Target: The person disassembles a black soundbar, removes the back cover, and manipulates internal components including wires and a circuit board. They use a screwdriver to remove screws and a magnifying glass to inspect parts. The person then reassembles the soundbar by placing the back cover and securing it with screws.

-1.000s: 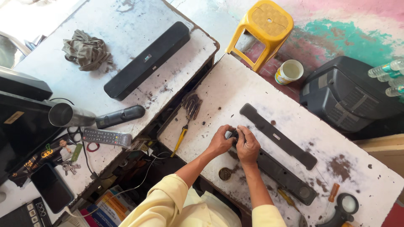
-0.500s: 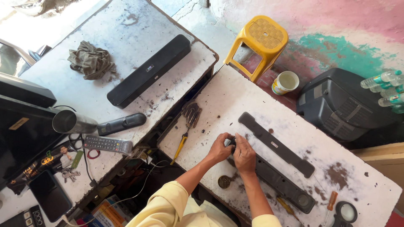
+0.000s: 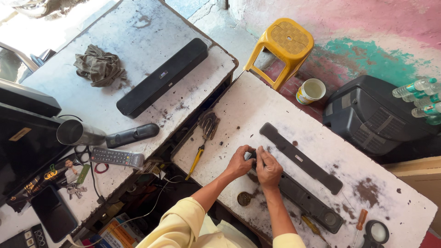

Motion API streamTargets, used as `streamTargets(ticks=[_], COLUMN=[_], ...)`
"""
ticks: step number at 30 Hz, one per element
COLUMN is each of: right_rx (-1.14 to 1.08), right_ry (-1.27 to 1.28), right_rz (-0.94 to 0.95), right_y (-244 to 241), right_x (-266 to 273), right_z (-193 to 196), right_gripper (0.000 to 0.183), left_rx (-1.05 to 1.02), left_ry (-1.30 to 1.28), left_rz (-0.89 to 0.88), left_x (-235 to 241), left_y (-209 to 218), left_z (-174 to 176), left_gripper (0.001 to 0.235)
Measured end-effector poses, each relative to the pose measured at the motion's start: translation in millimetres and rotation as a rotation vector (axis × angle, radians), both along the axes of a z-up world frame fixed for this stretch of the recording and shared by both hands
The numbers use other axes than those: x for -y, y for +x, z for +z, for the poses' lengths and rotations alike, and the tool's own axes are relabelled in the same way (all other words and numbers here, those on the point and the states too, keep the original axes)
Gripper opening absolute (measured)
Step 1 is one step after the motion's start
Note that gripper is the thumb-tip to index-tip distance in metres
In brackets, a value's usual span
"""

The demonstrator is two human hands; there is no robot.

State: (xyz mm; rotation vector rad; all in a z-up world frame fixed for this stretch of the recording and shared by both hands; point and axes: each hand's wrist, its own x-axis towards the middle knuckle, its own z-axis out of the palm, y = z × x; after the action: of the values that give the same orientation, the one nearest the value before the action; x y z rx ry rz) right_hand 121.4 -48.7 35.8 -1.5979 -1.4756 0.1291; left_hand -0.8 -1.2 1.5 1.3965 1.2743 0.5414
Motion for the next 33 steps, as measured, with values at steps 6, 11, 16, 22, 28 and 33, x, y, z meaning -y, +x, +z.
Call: streamTargets(ticks=[6,11,16,22,28,33], right_rx=[0.016,-0.011,-0.017,-0.027,-0.029,-0.032], right_ry=[0.112,0.18,0.011,0.185,0.022,0.187], right_rz=[0.04,0.106,-0.002,0.097,0.01,0.121], right_y=[1.4,-4.2,-6.1,-7.4,-3.5,-4.6], right_x=[-10.1,-12.1,-15.7,-11.3,-12.7,-10.0], right_z=[5.5,6.1,6.4,6.7,-0.1,7.0], right_gripper=[0.015,0.012,0.015,0.012,0.022,0.016], left_rx=[0.009,0.061,0.021,0.026,-0.014,0.033], left_ry=[0.089,0.078,0.031,0.039,-0.007,0.044], left_rz=[0.01,0.028,0.021,0.013,-0.003,0.017], left_x=[-0.5,-1.5,-1.0,-2.7,-3.0,-1.0], left_y=[2.4,1.3,1.6,-1.0,-0.6,0.7], left_z=[-8.1,-11.5,-5.6,3.2,3.5,-3.9], left_gripper=[0.036,0.031,0.032,0.034,0.037,0.037])
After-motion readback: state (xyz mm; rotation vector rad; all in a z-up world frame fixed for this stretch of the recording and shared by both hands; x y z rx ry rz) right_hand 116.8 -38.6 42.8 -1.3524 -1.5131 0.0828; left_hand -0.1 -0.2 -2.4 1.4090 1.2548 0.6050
